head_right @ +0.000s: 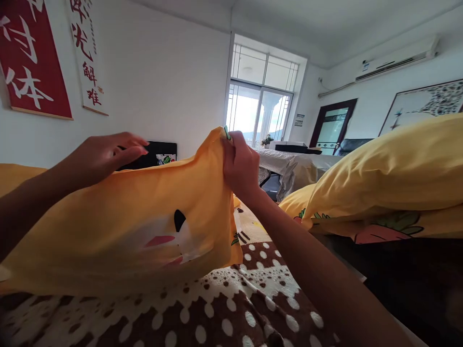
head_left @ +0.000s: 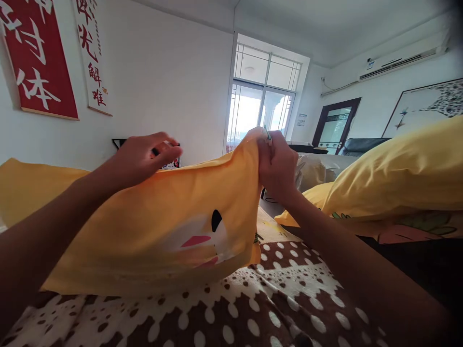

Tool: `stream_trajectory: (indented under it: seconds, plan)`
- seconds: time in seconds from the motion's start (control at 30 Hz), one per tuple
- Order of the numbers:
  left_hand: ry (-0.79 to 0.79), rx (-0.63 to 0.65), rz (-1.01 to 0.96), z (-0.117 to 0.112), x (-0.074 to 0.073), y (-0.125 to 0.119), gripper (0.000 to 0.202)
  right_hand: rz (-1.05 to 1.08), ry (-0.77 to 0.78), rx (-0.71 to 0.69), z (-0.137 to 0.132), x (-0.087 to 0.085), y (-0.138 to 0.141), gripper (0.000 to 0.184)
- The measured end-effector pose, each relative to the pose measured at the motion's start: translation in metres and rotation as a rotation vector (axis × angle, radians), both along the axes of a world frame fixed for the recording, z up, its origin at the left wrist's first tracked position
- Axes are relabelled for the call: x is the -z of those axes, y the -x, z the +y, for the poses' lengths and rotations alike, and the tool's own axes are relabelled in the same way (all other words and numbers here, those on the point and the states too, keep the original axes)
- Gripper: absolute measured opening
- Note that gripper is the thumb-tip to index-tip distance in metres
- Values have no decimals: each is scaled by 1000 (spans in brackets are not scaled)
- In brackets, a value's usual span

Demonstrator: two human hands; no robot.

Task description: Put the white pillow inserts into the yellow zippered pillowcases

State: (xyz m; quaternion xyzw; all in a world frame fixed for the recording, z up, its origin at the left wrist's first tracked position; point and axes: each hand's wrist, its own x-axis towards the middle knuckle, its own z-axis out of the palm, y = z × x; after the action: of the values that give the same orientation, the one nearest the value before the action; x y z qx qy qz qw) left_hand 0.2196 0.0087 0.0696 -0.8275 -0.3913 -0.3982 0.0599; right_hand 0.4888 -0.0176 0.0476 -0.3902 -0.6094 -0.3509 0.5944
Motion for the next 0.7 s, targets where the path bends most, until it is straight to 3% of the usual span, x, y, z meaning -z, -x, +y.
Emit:
stream_trajectory:
  seconds: [0.1, 0.2, 0.3, 0.43, 0.57, 0.7]
  plan:
    - [-78, 247, 38, -21, -13, -69, 44, -6, -40, -51, -1, -9, 3, 27]
    - [-161, 254, 0, -24, -16, -109, 21, -7, -27, -124, -5, -16, 3, 30]
    - [-45, 260, -25, -21, -19, -117, 13, 47, 7, -220, -13, -19, 1, 27]
    - [201, 491, -30, -18, -23, -112, 19, 75, 48, -326, -17, -13, -2, 25]
    - [277, 531, -113, -17, -21, -115, 29, 54, 155, -349, -14, 13, -13, 22]
    - [291, 457, -292, -14, -22, -109, 30, -43, 380, -262, -17, 72, -33, 20]
